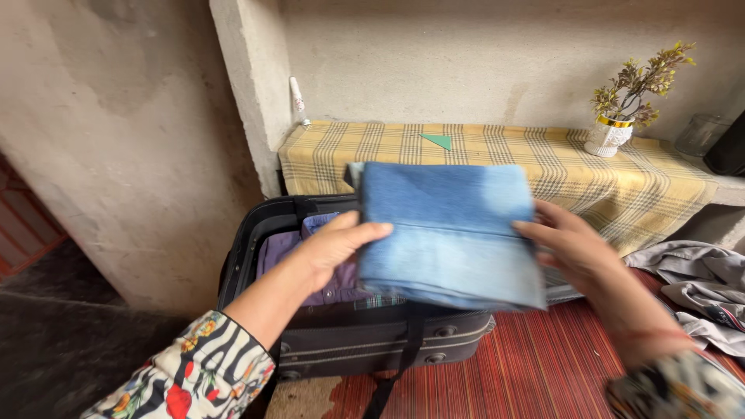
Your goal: The person folds a pair of blue jeans on a table and places them into an open suitcase. Then the person picks up a light grey shirt, buttons it, and begins folding it on the table.
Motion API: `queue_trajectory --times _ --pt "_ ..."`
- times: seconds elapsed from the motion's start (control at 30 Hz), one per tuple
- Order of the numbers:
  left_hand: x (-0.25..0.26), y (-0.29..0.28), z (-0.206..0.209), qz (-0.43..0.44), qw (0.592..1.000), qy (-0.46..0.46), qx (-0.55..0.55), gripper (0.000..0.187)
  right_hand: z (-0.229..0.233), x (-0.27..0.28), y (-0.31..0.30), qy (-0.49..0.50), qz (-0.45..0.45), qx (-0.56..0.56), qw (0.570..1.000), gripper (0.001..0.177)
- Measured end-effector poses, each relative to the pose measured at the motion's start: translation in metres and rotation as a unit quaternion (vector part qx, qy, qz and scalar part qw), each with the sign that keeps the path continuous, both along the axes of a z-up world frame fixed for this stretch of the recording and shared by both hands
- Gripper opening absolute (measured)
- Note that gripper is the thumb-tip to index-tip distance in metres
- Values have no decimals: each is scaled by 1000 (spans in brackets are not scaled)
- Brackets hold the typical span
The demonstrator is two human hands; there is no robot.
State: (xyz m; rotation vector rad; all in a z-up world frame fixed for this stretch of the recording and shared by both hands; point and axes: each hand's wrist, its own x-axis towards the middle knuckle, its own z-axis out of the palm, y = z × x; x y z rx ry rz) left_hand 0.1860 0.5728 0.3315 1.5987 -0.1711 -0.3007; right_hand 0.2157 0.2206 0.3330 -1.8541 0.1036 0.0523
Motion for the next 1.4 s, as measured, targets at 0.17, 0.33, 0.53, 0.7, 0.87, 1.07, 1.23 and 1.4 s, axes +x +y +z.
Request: queue_trajectory --times 0.17,0.33,0.53,0.7,0.87,1.07,1.23,1.4 --pt "48 39 -55 102 990 26 90 60 -46 66 61 -5 50 -20 999 65" --pt "68 54 -143 74 996 36 37 54 -115 108 75 40 48 -87 994 82" --pt "83 51 -213 23 978 204 41 52 -171 140 73 53 69 -331 939 79" --pt "94 48 -250 -22 959 283 16 52 -192 148 81 79 110 -490 861 75" --pt "99 45 -243 -25 925 349 150 60 -190 139 102 130 118 -552 815 61" --pt "77 17 -188 -151 698 -107 691 50 -171 107 120 26 126 -611 781 64" --pt "71 11 -166 -160 730 -297 594 100 -160 93 129 -120 353 -586 720 112" --pt "86 21 -185 -240 718 -99 646 148 -174 103 118 16 419 -573 704 158"
